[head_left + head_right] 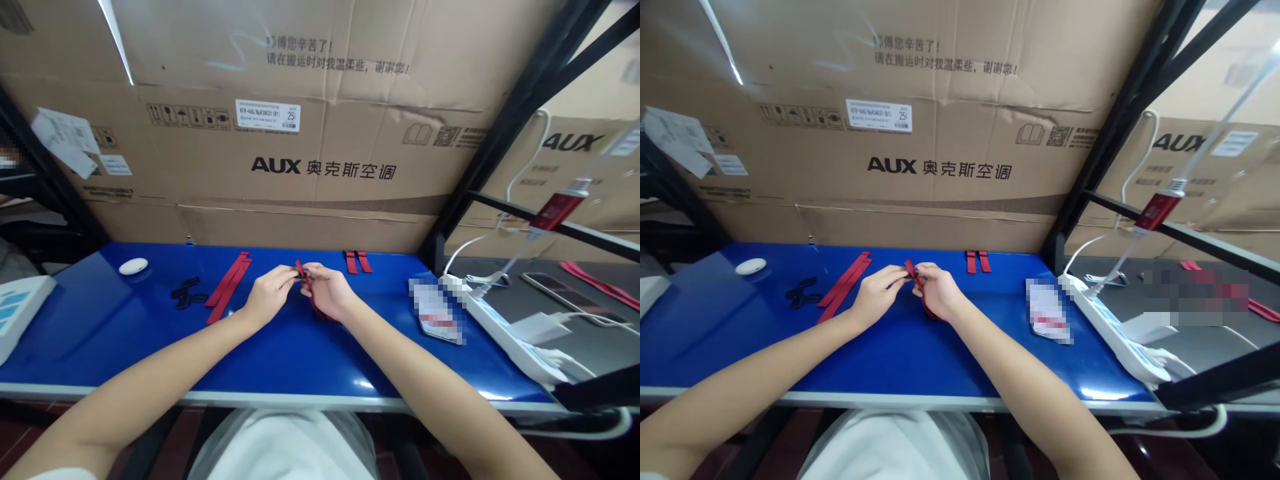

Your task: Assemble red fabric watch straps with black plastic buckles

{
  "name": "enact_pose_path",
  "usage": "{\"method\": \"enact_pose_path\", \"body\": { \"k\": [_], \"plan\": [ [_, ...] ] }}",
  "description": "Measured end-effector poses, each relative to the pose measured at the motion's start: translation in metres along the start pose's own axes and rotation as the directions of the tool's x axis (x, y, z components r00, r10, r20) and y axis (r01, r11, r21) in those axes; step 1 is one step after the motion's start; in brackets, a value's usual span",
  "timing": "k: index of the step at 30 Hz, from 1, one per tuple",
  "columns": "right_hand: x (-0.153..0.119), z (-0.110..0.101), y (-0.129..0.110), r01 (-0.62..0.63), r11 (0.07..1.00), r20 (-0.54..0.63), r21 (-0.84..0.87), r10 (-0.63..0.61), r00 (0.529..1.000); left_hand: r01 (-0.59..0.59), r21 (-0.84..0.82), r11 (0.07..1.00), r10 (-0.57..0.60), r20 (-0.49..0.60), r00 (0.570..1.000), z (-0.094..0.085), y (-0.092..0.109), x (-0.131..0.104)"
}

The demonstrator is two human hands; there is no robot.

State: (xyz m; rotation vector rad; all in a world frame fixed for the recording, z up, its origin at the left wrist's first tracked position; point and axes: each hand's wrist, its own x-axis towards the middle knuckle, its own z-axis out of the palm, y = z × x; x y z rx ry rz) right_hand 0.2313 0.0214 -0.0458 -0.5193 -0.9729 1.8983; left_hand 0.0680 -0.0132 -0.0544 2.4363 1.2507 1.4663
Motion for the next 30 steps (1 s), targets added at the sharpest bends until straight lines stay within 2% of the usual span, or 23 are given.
{"method": "enact_pose_path", "body": {
  "k": [4,9,12,17,22,24,26,30],
  "plan": [
    [0.000,0.000,0.001,0.048,0.993,0.040,-0.110,-0.044,0.998,-0.012,-0.003,1.000,0.012,0.047,0.999,-0.002,0.000,-0.001],
    [0.001,-0.007,-0.004,0.082,0.987,0.087,-0.140,-0.071,0.994,-0.142,0.006,0.990,0.141,0.125,0.982,-0.005,-0.001,-0.001],
    [0.002,-0.013,-0.012,0.097,0.977,0.117,-0.188,-0.076,0.990,-0.232,0.032,0.972,0.226,0.119,0.967,-0.007,-0.008,0.000],
    [0.003,-0.020,-0.014,0.054,0.916,0.165,-0.398,0.013,0.986,-0.399,0.144,0.906,0.388,0.099,0.916,-0.010,-0.020,0.000],
    [0.001,-0.016,-0.012,-0.035,0.902,0.107,-0.430,0.089,0.990,-0.466,0.202,0.861,0.444,0.147,0.884,-0.009,-0.020,-0.001],
    [-0.001,-0.013,-0.013,-0.068,0.910,0.092,-0.410,0.115,0.989,-0.461,0.192,0.866,0.440,0.143,0.886,-0.008,-0.018,-0.002],
    [-0.002,-0.011,-0.013,-0.068,0.920,0.087,-0.387,0.110,0.990,-0.403,0.162,0.901,0.387,0.118,0.914,-0.007,-0.014,-0.002],
    [0.001,-0.014,-0.011,-0.017,0.913,0.066,-0.407,0.048,0.997,-0.149,0.091,0.985,0.143,0.067,0.987,-0.004,0.001,-0.001]
  ]
}}
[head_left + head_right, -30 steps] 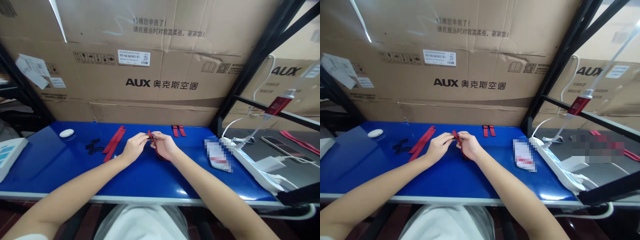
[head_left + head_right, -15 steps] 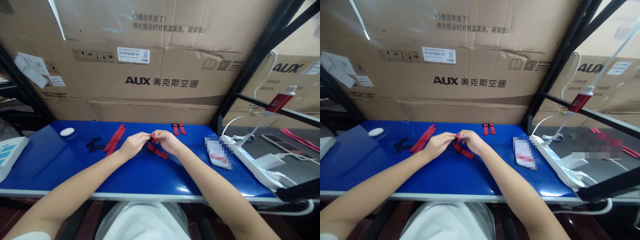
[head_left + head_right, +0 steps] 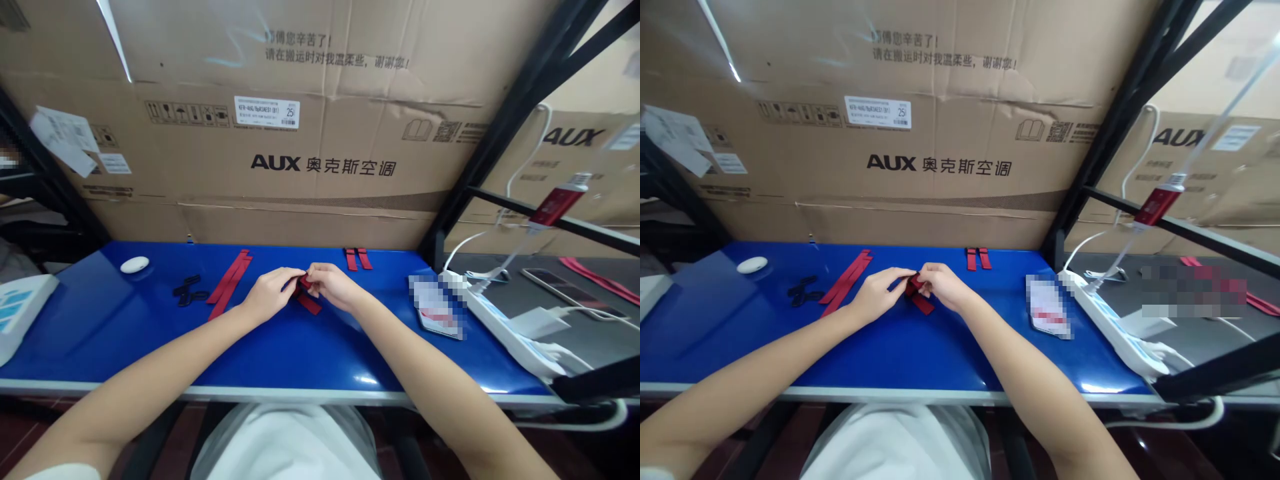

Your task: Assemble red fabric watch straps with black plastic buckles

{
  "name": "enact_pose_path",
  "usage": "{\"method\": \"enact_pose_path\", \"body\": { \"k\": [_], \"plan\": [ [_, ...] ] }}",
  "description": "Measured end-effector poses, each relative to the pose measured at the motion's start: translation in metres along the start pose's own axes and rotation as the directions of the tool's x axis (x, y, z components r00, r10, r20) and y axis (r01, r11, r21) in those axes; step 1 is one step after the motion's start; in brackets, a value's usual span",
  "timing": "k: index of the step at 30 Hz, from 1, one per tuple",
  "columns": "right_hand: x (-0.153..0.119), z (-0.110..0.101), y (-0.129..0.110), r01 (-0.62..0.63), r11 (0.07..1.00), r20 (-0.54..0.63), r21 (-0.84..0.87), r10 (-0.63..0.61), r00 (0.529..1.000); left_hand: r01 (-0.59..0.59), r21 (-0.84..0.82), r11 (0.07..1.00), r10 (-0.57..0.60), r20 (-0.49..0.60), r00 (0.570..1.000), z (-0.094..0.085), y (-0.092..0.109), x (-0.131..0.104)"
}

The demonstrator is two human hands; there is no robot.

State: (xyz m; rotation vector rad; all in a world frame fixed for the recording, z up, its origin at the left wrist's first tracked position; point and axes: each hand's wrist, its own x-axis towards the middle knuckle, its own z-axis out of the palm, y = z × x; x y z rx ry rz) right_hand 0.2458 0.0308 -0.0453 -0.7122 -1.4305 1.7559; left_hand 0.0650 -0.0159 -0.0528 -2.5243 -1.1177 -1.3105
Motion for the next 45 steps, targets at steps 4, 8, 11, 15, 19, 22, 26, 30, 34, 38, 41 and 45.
{"method": "enact_pose_path", "body": {
  "k": [4,8,11,15,19,22,26,30,34,38,41,45],
  "plan": [
    [0.005,-0.004,0.007,0.081,0.992,-0.069,-0.094,-0.088,0.994,0.291,-0.246,0.924,-0.288,0.048,0.956,0.002,0.006,0.003],
    [0.006,-0.003,0.008,0.168,0.968,-0.081,-0.184,-0.186,0.979,0.516,-0.630,0.580,-0.570,0.138,0.810,0.006,-0.004,0.006],
    [0.007,0.000,0.008,0.223,0.955,-0.114,-0.196,-0.248,0.962,0.597,-0.752,0.280,-0.660,0.301,0.689,0.005,-0.011,0.008],
    [0.012,-0.006,0.012,0.238,0.883,-0.114,-0.404,-0.307,0.945,0.663,-0.745,0.075,-0.658,0.463,0.594,-0.001,-0.013,0.011],
    [0.012,-0.015,0.019,0.073,0.637,-0.214,-0.768,-0.361,0.908,0.631,-0.773,0.067,-0.695,0.418,0.585,-0.009,-0.016,0.014],
    [0.008,-0.017,0.020,-0.078,0.431,-0.218,-0.899,-0.285,0.933,0.616,-0.785,0.074,-0.697,0.401,0.595,-0.015,-0.019,0.016],
    [0.005,-0.020,0.018,-0.173,0.430,-0.227,-0.886,-0.077,0.971,0.632,-0.757,0.166,-0.711,0.352,0.609,-0.022,-0.030,0.016],
    [0.008,-0.029,0.014,-0.094,0.584,-0.263,-0.806,-0.211,0.942,0.649,-0.643,0.406,-0.735,0.192,0.650,-0.024,-0.048,0.012],
    [0.005,-0.023,0.002,0.047,0.883,-0.167,-0.467,-0.140,0.976,0.658,-0.535,0.530,-0.729,0.109,0.675,-0.021,-0.053,0.009],
    [-0.003,-0.008,-0.009,0.033,0.999,0.118,-0.006,-0.032,0.992,0.592,-0.673,0.444,-0.626,0.239,0.742,-0.018,-0.035,0.012],
    [-0.005,-0.001,-0.008,0.118,0.989,0.083,-0.088,-0.110,0.990,0.568,-0.753,0.332,-0.539,0.342,0.769,-0.017,-0.020,0.014],
    [-0.003,0.001,-0.005,0.259,0.854,-0.042,-0.452,-0.311,0.950,0.556,-0.776,0.297,-0.493,0.374,0.785,-0.014,-0.011,0.014]
  ]
}}
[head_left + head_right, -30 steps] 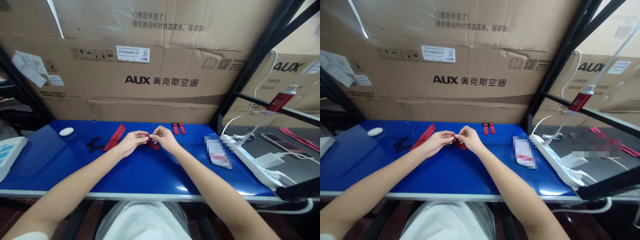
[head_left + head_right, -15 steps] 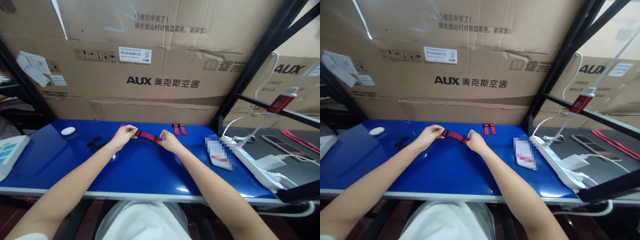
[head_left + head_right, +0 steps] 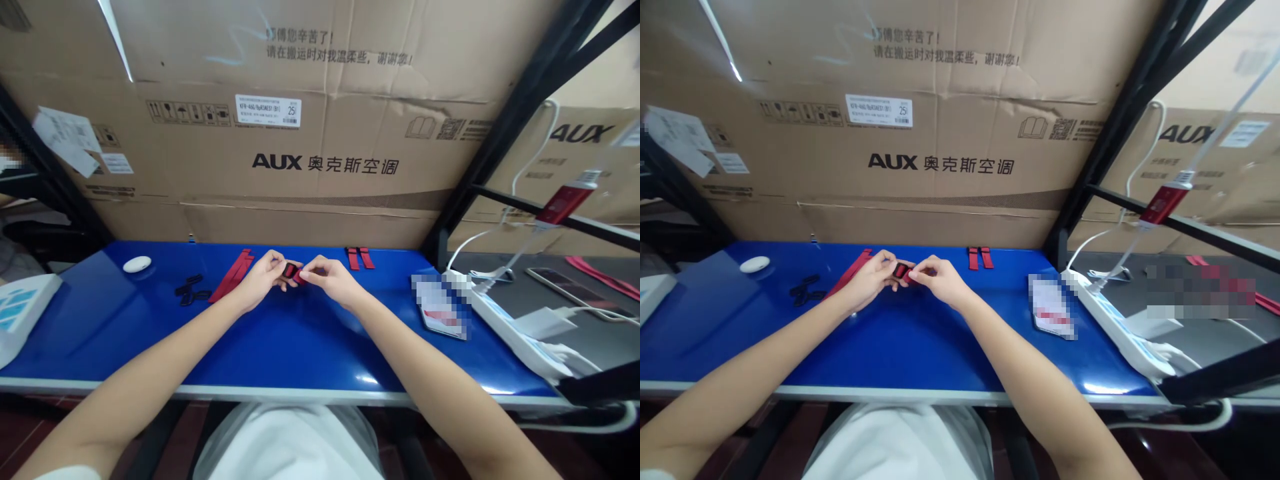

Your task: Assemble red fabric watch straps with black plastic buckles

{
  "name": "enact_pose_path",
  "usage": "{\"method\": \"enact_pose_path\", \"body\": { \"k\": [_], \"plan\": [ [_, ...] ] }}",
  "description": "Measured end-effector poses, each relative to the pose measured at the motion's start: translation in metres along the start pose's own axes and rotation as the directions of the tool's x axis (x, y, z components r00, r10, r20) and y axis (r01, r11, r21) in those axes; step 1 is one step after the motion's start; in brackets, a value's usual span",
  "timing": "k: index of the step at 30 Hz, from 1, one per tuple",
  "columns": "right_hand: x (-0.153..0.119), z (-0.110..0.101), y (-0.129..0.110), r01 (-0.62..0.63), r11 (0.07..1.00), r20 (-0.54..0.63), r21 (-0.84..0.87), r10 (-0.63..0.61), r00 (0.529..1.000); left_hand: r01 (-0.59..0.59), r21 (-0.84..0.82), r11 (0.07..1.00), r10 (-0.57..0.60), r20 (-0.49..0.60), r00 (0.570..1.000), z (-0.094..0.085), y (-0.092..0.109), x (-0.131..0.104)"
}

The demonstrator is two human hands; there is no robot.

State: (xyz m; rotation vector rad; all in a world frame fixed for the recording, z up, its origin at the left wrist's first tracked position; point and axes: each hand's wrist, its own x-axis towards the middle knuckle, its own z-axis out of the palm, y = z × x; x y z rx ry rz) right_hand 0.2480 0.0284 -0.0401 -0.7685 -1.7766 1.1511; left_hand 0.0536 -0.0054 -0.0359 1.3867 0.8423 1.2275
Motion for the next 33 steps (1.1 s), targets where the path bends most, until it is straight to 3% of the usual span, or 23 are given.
{"method": "enact_pose_path", "body": {
  "k": [3,5,10,19,23,26,29,33],
  "plan": [
    [0.000,0.001,-0.001,0.096,0.980,-0.026,-0.176,-0.102,0.994,-0.029,0.037,0.999,0.029,0.003,1.000,0.003,-0.003,0.000],
    [-0.001,0.002,-0.003,0.097,0.972,-0.015,-0.216,-0.102,0.995,-0.039,0.096,0.995,0.041,-0.013,0.999,0.005,-0.004,0.000],
    [-0.003,0.002,-0.006,0.063,0.968,0.035,-0.243,-0.056,0.998,-0.039,0.209,0.977,0.041,-0.003,0.999,0.005,-0.003,-0.002],
    [-0.002,-0.007,-0.004,0.085,0.970,0.128,-0.230,-0.057,0.990,-0.046,0.217,0.975,0.039,0.036,0.999,0.003,-0.008,-0.005],
    [0.000,-0.006,0.000,0.037,0.990,0.106,-0.139,-0.022,0.994,0.003,0.156,0.988,-0.008,0.031,1.000,0.005,-0.007,-0.005],
    [0.002,-0.004,0.001,-0.049,0.997,0.090,0.067,0.043,0.995,0.018,0.112,0.993,-0.020,0.016,1.000,0.004,-0.002,-0.005],
    [0.002,-0.003,0.000,-0.117,0.962,0.104,0.246,0.094,0.990,-0.001,0.147,0.989,-0.008,0.058,0.998,0.003,0.004,-0.007],
    [0.001,0.000,-0.002,-0.132,0.932,0.070,0.336,0.115,0.991,-0.010,0.191,0.982,-0.003,0.070,0.998,0.002,0.005,-0.008]
  ]
}}
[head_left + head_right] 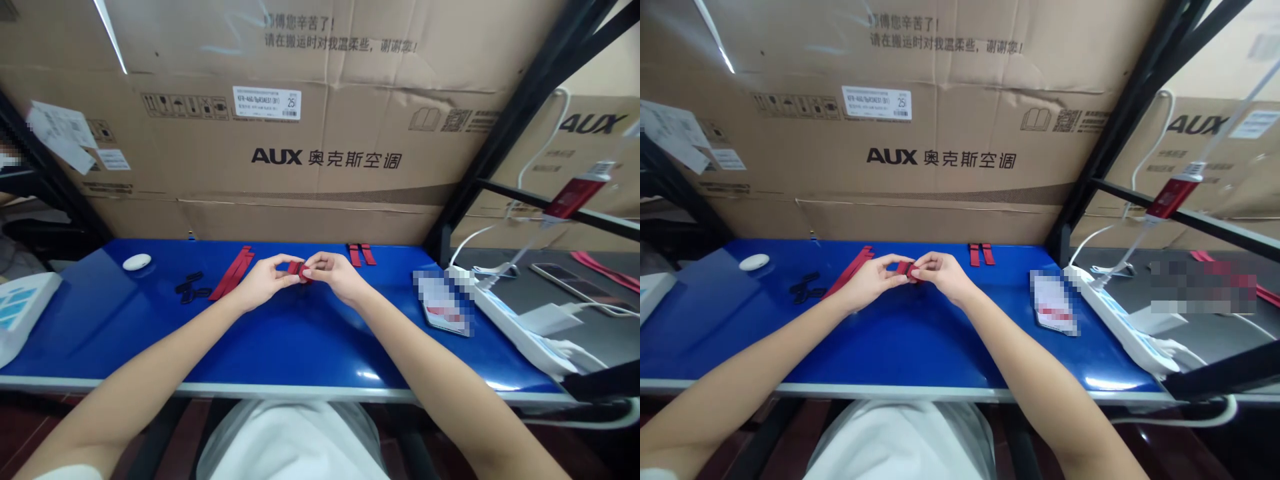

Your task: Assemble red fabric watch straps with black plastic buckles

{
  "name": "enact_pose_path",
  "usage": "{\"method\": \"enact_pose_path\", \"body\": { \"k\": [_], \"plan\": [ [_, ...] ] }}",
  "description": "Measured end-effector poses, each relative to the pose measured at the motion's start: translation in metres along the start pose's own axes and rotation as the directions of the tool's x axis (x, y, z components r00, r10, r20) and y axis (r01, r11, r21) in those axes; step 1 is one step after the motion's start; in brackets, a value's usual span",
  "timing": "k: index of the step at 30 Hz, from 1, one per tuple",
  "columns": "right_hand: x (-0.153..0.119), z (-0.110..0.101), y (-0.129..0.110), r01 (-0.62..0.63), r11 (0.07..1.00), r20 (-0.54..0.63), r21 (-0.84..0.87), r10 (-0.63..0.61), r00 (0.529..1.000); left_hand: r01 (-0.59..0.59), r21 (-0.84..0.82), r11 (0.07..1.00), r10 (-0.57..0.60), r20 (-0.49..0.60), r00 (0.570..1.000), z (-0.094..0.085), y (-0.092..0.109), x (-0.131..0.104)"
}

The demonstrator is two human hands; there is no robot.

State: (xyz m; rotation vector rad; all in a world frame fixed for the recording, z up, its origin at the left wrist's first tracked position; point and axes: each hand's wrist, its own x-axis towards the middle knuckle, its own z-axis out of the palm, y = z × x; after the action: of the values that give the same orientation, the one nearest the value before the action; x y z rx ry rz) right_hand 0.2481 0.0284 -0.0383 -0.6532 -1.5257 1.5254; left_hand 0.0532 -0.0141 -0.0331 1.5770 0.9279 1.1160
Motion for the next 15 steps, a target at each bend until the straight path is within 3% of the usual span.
{"method": "enact_pose_path", "body": {
  "k": [6,15],
  "plan": [
    [-0.0003,0.0061,0.0021,-0.017,0.998,-0.061,0.068,0.021,0.998,-0.020,0.015,1.000,0.020,-0.011,1.000,0.0017,-0.0033,0.0009],
    [-0.0002,0.0046,0.0035,0.017,0.997,-0.039,0.078,-0.014,0.999,-0.036,-0.003,0.999,0.035,-0.064,0.997,0.0049,-0.0012,0.0009]
  ]
}}
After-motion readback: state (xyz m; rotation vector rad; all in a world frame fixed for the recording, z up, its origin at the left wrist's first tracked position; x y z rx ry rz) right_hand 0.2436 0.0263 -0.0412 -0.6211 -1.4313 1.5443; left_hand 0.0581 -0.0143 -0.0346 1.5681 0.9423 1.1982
